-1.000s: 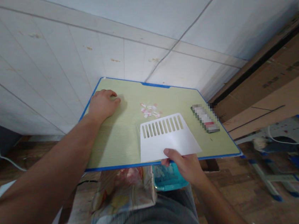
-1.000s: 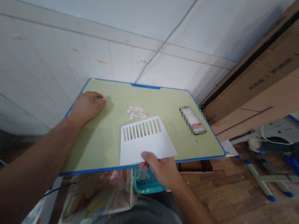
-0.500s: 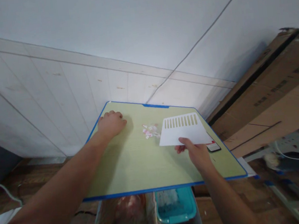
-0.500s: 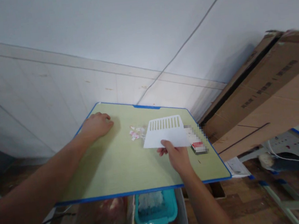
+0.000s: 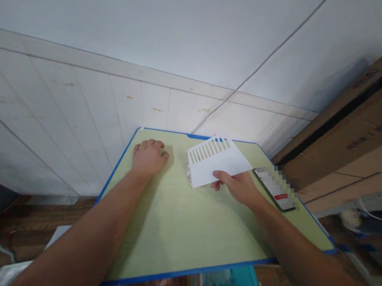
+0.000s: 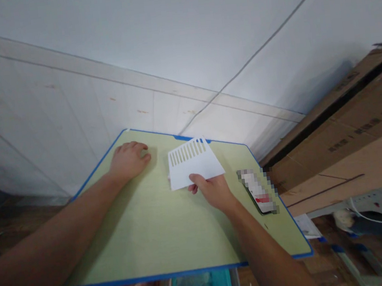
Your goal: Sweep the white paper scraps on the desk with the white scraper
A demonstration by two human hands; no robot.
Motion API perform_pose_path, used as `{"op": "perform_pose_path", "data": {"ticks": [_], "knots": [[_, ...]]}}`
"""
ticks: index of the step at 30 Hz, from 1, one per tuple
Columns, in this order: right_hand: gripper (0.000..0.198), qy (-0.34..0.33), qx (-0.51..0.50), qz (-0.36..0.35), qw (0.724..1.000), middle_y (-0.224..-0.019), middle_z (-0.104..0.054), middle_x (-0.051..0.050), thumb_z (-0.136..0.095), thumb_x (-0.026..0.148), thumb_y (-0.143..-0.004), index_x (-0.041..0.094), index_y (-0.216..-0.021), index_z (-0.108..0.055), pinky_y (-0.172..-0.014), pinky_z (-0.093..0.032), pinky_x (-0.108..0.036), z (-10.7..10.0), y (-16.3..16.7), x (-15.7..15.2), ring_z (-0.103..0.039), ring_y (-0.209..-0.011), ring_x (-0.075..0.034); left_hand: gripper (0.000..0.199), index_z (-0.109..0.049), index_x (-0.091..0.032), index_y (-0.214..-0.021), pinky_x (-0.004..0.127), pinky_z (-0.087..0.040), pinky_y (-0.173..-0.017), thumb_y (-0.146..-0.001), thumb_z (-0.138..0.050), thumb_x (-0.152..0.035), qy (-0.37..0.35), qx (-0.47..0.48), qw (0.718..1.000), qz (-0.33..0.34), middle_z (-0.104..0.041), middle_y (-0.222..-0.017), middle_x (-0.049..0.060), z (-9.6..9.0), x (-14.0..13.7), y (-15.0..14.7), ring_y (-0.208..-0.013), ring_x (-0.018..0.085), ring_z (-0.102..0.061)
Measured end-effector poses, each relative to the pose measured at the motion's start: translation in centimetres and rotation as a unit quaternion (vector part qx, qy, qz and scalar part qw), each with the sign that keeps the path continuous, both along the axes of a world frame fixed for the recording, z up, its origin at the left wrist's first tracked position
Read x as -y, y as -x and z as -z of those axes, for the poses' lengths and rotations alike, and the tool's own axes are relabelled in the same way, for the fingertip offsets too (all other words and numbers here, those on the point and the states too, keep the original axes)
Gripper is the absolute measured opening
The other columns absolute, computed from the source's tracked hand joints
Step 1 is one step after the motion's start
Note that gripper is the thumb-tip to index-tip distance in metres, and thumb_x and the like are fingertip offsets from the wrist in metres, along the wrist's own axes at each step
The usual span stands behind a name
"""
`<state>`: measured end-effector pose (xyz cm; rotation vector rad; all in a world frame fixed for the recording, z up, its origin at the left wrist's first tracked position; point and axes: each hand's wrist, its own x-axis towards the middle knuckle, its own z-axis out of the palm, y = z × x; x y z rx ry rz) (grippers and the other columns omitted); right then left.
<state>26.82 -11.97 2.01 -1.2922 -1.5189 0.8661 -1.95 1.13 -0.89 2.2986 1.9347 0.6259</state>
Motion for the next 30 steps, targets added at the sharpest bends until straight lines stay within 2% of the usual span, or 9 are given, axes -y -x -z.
{"op": "perform_pose_path", "data": {"ticks": [4, 7, 10, 17, 21, 30], "knots": [[0.028, -0.001, 0.006, -0.011, 1.0, -0.065, -0.08, -0.008, -0.08, 0.045, -0.088, 0.025, -0.069, -0.076, -0.058, -0.067, -0.037, -0.3, -0.4, -1.2, -0.073, -0.056, -0.023, 0.047, -0.091, -0.02, -0.143, 0.062, -0.051, -0.137, -0.108, -0.062, -0.034, 0.004, 0.01, 1.0, 0.001, -0.084, -0.157, 0.021, -0.2, 0.1, -0.1, -0.155, 0.043, -0.072], [0.03, 0.017, -0.003, -0.018, 1.0, -0.062, -0.079, -0.009, -0.079, 0.045, -0.088, 0.025, -0.066, -0.074, -0.056, -0.065, -0.037, 0.3, -0.4, -1.5, -0.07, -0.053, -0.023, 0.049, -0.09, -0.017, -0.144, 0.061, -0.051, -0.138, -0.109, -0.06, -0.036, 0.013, -0.001, 1.0, 0.0, -0.082, -0.158, 0.022, -0.2, 0.1, 0.0, -0.155, 0.043, -0.071], [0.031, 0.026, -0.011, -0.016, 0.999, -0.064, -0.08, -0.009, -0.079, 0.044, -0.09, 0.024, -0.066, -0.076, -0.057, -0.065, -0.037, 0.9, -0.3, -1.3, -0.071, -0.054, -0.023, 0.047, -0.09, -0.02, -0.142, 0.062, -0.051, -0.137, -0.11, -0.059, -0.036, 0.008, -0.006, 1.0, 0.001, -0.083, -0.157, 0.02, 0.0, 0.1, 0.0, -0.154, 0.043, -0.071], [0.027, -0.01, -0.048, 0.075, 0.996, -0.06, -0.077, -0.006, -0.079, 0.043, -0.086, 0.025, -0.066, -0.077, -0.052, -0.058, -0.035, 2.1, -0.2, -1.1, -0.064, -0.05, -0.021, 0.045, -0.09, -0.021, -0.139, 0.063, -0.053, -0.135, -0.108, -0.06, -0.035, -0.005, 0.0, 1.0, 0.008, -0.084, -0.155, 0.019, 0.4, -0.2, 0.1, -0.151, 0.044, -0.072], [0.025, 0.001, -0.057, 0.072, 0.996, -0.06, -0.076, -0.006, -0.081, 0.042, -0.086, 0.024, -0.067, -0.077, -0.05, -0.057, -0.035, 2.4, -0.1, -1.1, -0.064, -0.049, -0.021, 0.046, -0.09, -0.02, -0.14, 0.063, -0.054, -0.134, -0.108, -0.06, -0.035, -0.005, -0.003, 1.0, 0.007, -0.084, -0.154, 0.02, 0.4, -0.2, 0.1, -0.15, 0.044, -0.073], [0.03, 0.038, -0.054, 0.034, 0.997, -0.061, -0.078, -0.008, -0.081, 0.049, -0.085, 0.025, -0.067, -0.075, -0.052, -0.061, -0.036, 1.4, 0.5, -1.0, -0.067, -0.051, -0.022, 0.046, -0.09, -0.019, -0.139, 0.062, -0.053, -0.135, -0.108, -0.061, -0.036, -0.002, 0.003, 1.0, 0.006, -0.084, -0.154, 0.02, 0.4, -0.1, 0.2, -0.151, 0.043, -0.072]]}}
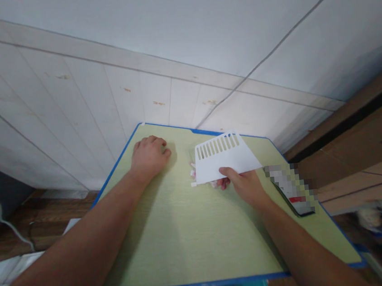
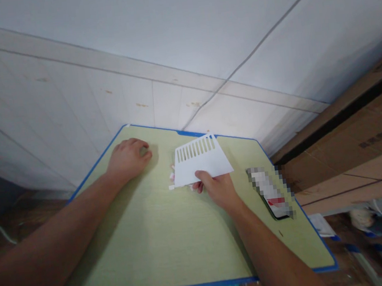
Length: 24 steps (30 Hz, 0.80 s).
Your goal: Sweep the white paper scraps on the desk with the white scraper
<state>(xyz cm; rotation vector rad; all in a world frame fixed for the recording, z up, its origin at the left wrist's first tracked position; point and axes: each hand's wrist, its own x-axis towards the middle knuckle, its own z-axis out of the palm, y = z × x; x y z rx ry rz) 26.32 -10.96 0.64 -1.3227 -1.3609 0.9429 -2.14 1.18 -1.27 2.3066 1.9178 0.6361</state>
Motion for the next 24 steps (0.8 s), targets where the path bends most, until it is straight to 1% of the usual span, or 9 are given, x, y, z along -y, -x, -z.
{"op": "perform_pose_path", "data": {"ticks": [4, 8, 11, 14, 20, 24], "knots": [[0.029, 0.007, -0.009, -0.011, 1.0, -0.066, -0.081, -0.008, -0.083, 0.048, -0.087, 0.023, -0.074, -0.079, -0.055, -0.062, -0.036, 0.7, 0.6, 0.2, -0.069, -0.052, -0.022, 0.045, -0.091, -0.022, -0.138, 0.062, -0.053, -0.135, -0.107, -0.061, -0.035, 0.001, 0.002, 1.0, -0.001, -0.084, -0.154, 0.019, -0.2, 0.1, -0.1, -0.151, 0.043, -0.072], [0.028, -0.001, -0.005, -0.004, 1.0, -0.068, -0.084, -0.008, -0.083, 0.048, -0.091, 0.023, -0.079, -0.082, -0.056, -0.061, -0.034, 1.3, 0.8, 0.2, -0.069, -0.051, -0.02, 0.046, -0.091, -0.02, -0.138, 0.062, -0.052, -0.135, -0.108, -0.06, -0.036, 0.007, 0.004, 1.0, -0.003, -0.084, -0.153, 0.021, -0.3, 0.2, -0.1, -0.151, 0.043, -0.072], [0.029, -0.004, -0.004, -0.009, 1.0, -0.067, -0.083, -0.008, -0.08, 0.047, -0.091, 0.023, -0.074, -0.08, -0.057, -0.062, -0.035, 1.2, 0.4, -0.1, -0.07, -0.053, -0.021, 0.045, -0.091, -0.021, -0.137, 0.062, -0.052, -0.135, -0.108, -0.06, -0.036, 0.005, 0.007, 1.0, -0.005, -0.084, -0.153, 0.02, -0.2, 0.1, -0.1, -0.151, 0.043, -0.072], [0.029, 0.01, -0.002, -0.017, 1.0, -0.064, -0.08, -0.008, -0.08, 0.046, -0.088, 0.024, -0.07, -0.078, -0.055, -0.062, -0.035, 0.8, 0.0, -0.3, -0.07, -0.052, -0.022, 0.046, -0.091, -0.021, -0.138, 0.062, -0.051, -0.135, -0.108, -0.059, -0.036, 0.004, 0.006, 1.0, -0.004, -0.084, -0.154, 0.02, -0.1, 0.0, -0.1, -0.151, 0.043, -0.072], [0.024, 0.016, -0.039, 0.02, 0.999, -0.065, -0.08, -0.005, -0.082, 0.042, -0.089, 0.022, -0.076, -0.08, -0.055, -0.06, -0.033, 0.8, 0.7, 0.2, -0.068, -0.053, -0.02, 0.046, -0.09, -0.02, -0.14, 0.062, -0.052, -0.135, -0.108, -0.06, -0.035, 0.011, -0.002, 1.0, 0.0, -0.083, -0.154, 0.021, -0.3, 0.0, -0.1, -0.152, 0.043, -0.072], [0.026, 0.012, -0.031, 0.014, 0.999, -0.062, -0.079, -0.006, -0.081, 0.046, -0.087, 0.023, -0.073, -0.078, -0.052, -0.059, -0.034, 1.3, 0.7, -0.1, -0.065, -0.05, -0.02, 0.047, -0.09, -0.018, -0.14, 0.062, -0.052, -0.135, -0.108, -0.059, -0.035, 0.01, 0.0, 1.0, 0.0, -0.083, -0.155, 0.023, -0.3, 0.0, -0.2, -0.152, 0.044, -0.071]]}}
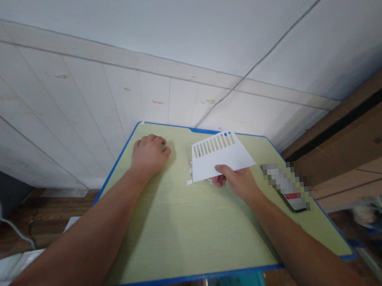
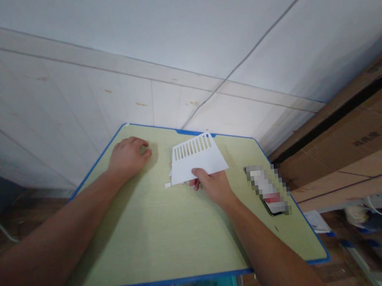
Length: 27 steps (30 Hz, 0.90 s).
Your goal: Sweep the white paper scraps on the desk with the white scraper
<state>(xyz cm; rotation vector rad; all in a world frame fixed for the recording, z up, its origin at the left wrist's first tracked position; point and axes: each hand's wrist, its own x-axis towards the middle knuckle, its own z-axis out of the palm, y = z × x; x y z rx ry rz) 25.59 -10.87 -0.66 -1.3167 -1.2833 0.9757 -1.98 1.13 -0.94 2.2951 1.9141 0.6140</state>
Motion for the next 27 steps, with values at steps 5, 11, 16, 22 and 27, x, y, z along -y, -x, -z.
{"op": "perform_pose_path", "data": {"ticks": [5, 11, 16, 22, 27], "knots": [[0.027, -0.011, 0.01, 0.01, 1.0, -0.06, -0.078, -0.006, -0.08, 0.048, -0.084, 0.025, -0.07, -0.077, -0.049, -0.058, -0.034, 0.6, -0.3, -0.6, -0.063, -0.047, -0.02, 0.048, -0.09, -0.019, -0.141, 0.062, -0.051, -0.136, -0.109, -0.058, -0.035, -0.001, -0.002, 1.0, -0.001, -0.083, -0.156, 0.021, 0.0, 0.0, -0.1, -0.152, 0.043, -0.071], [0.028, -0.005, 0.008, 0.008, 1.0, -0.061, -0.079, -0.008, -0.079, 0.049, -0.082, 0.025, -0.068, -0.077, -0.049, -0.059, -0.034, -0.2, 0.1, -0.4, -0.064, -0.047, -0.02, 0.05, -0.089, -0.016, -0.143, 0.063, -0.05, -0.137, -0.109, -0.058, -0.034, 0.008, 0.001, 1.0, -0.002, -0.082, -0.157, 0.023, -0.3, 0.1, -0.2, -0.154, 0.045, -0.071], [0.029, 0.004, -0.004, 0.007, 1.0, -0.062, -0.079, -0.008, -0.081, 0.051, -0.08, 0.024, -0.069, -0.077, -0.047, -0.058, -0.033, -0.6, 0.5, -0.3, -0.065, -0.046, -0.02, 0.048, -0.091, -0.019, -0.141, 0.063, -0.051, -0.136, -0.108, -0.059, -0.035, 0.003, 0.011, 1.0, -0.003, -0.082, -0.156, 0.022, -0.1, 0.0, -0.2, -0.153, 0.044, -0.07], [0.033, 0.023, 0.001, -0.009, 1.0, -0.068, -0.085, -0.009, -0.088, 0.055, -0.083, 0.023, -0.081, -0.078, -0.05, -0.059, -0.033, -0.2, 1.0, 0.1, -0.068, -0.048, -0.02, 0.047, -0.092, -0.021, -0.139, 0.065, -0.051, -0.136, -0.107, -0.06, -0.035, -0.006, 0.017, 1.0, 0.001, -0.083, -0.154, 0.021, 0.0, -0.1, -0.1, -0.152, 0.045, -0.071], [0.038, 0.019, 0.014, -0.049, 0.999, -0.073, -0.088, -0.009, -0.09, 0.06, -0.088, 0.023, -0.089, -0.08, -0.052, -0.058, -0.032, -0.1, 1.5, 0.7, -0.069, -0.049, -0.019, 0.046, -0.092, -0.019, -0.138, 0.065, -0.051, -0.136, -0.108, -0.062, -0.036, -0.011, 0.014, 1.0, 0.0, -0.084, -0.153, 0.022, 0.1, -0.1, -0.1, -0.152, 0.045, -0.071]]}}
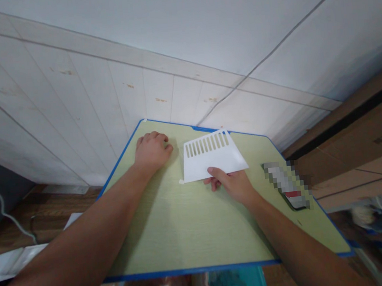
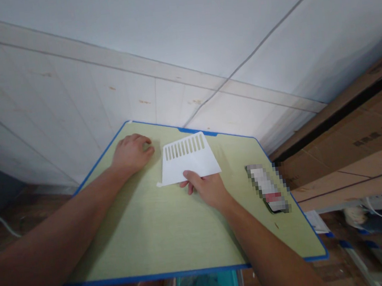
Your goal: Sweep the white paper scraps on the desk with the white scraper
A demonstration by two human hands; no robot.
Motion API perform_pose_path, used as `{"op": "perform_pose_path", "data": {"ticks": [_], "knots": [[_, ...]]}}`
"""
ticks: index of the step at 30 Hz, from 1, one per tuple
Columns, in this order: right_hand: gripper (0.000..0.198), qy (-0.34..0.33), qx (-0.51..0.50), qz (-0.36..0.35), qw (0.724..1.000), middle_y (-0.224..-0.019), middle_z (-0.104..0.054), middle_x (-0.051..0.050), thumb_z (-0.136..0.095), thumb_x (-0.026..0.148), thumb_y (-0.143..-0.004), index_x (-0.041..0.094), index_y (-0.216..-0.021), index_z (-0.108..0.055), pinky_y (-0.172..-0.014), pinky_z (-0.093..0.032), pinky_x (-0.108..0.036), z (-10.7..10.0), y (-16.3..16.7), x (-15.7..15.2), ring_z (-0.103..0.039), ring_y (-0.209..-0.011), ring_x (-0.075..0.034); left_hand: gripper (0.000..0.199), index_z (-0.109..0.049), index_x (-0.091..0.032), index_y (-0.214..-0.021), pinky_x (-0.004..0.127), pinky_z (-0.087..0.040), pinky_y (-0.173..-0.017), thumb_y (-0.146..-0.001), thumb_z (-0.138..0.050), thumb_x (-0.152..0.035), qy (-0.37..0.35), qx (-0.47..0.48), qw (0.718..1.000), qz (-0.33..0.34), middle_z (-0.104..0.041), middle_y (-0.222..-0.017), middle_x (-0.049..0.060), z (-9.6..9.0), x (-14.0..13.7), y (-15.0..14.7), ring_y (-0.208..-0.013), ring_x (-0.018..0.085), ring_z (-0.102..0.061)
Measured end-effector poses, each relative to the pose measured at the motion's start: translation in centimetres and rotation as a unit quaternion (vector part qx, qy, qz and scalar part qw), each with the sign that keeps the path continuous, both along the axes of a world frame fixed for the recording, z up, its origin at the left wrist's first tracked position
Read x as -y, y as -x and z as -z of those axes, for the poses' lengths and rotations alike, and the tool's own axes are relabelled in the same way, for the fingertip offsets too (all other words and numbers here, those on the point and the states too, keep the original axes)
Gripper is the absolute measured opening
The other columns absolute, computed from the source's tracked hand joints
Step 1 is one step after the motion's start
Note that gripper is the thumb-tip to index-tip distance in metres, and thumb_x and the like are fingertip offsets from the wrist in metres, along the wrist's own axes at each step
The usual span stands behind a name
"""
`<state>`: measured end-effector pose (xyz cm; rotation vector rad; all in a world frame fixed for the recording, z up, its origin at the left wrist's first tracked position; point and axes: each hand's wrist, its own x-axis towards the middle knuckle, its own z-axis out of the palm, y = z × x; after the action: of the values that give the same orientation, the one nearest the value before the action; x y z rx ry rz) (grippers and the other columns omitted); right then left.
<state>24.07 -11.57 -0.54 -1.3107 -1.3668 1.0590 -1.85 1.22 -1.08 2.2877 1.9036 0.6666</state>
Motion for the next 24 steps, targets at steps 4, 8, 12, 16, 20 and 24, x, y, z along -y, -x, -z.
{"op": "perform_pose_path", "data": {"ticks": [4, 8, 12, 16, 20, 24], "knots": [[0.043, -0.006, 0.02, -0.011, 1.0, -0.077, -0.09, -0.011, -0.089, 0.065, -0.09, 0.023, -0.087, -0.081, -0.054, -0.059, -0.033, -0.1, 0.0, 0.1, -0.069, -0.05, -0.019, 0.043, -0.092, -0.021, -0.136, 0.064, -0.052, -0.135, -0.108, -0.063, -0.036, -0.007, -0.004, 1.0, -0.004, -0.084, -0.153, 0.022, 0.3, -0.1, -0.1, -0.151, 0.044, -0.072], [0.043, -0.017, 0.046, -0.024, 0.999, -0.081, -0.091, -0.012, -0.086, 0.064, -0.095, 0.025, -0.079, -0.079, -0.059, -0.061, -0.035, -0.2, 0.2, 0.2, -0.073, -0.055, -0.02, 0.042, -0.092, -0.021, -0.135, 0.063, -0.053, -0.134, -0.108, -0.063, -0.036, -0.012, -0.009, 1.0, -0.009, -0.085, -0.151, 0.021, 0.4, -0.3, -0.1, -0.15, 0.043, -0.072], [0.034, -0.005, 0.02, -0.044, 0.999, -0.071, -0.087, -0.008, -0.087, 0.057, -0.09, 0.024, -0.083, -0.08, -0.052, -0.057, -0.032, -0.7, 0.2, 0.3, -0.068, -0.05, -0.019, 0.042, -0.092, -0.02, -0.134, 0.063, -0.054, -0.134, -0.108, -0.063, -0.035, -0.012, -0.009, 1.0, -0.009, -0.085, -0.151, 0.021, 0.3, -0.3, -0.2, -0.149, 0.044, -0.073], [0.033, -0.02, 0.001, -0.02, 1.0, -0.071, -0.086, -0.008, -0.088, 0.055, -0.087, 0.023, -0.083, -0.079, -0.051, -0.057, -0.032, -1.2, 0.0, 0.7, -0.067, -0.049, -0.018, 0.043, -0.092, -0.019, -0.135, 0.062, -0.054, -0.133, -0.108, -0.063, -0.034, -0.01, -0.011, 1.0, -0.008, -0.085, -0.151, 0.021, 0.2, -0.3, -0.2, -0.15, 0.044, -0.073], [0.037, -0.035, 0.006, -0.043, 0.998, -0.076, -0.088, -0.008, -0.088, 0.058, -0.092, 0.022, -0.085, -0.081, -0.054, -0.061, -0.032, -0.9, 0.4, 1.4, -0.069, -0.052, -0.018, 0.043, -0.092, -0.02, -0.136, 0.061, -0.053, -0.134, -0.107, -0.064, -0.034, -0.011, -0.01, 1.0, -0.011, -0.085, -0.153, 0.021, 0.1, -0.2, -0.2, -0.151, 0.044, -0.073], [0.034, -0.022, -0.004, -0.052, 0.998, -0.071, -0.085, -0.006, -0.089, 0.056, -0.087, 0.023, -0.084, -0.08, -0.052, -0.06, -0.031, -0.7, 0.6, 1.8, -0.068, -0.051, -0.018, 0.044, -0.093, -0.021, -0.136, 0.062, -0.052, -0.134, -0.107, -0.063, -0.034, -0.009, 0.001, 1.0, -0.009, -0.085, -0.153, 0.021, -0.2, -0.1, -0.2, -0.151, 0.044, -0.072]]}}
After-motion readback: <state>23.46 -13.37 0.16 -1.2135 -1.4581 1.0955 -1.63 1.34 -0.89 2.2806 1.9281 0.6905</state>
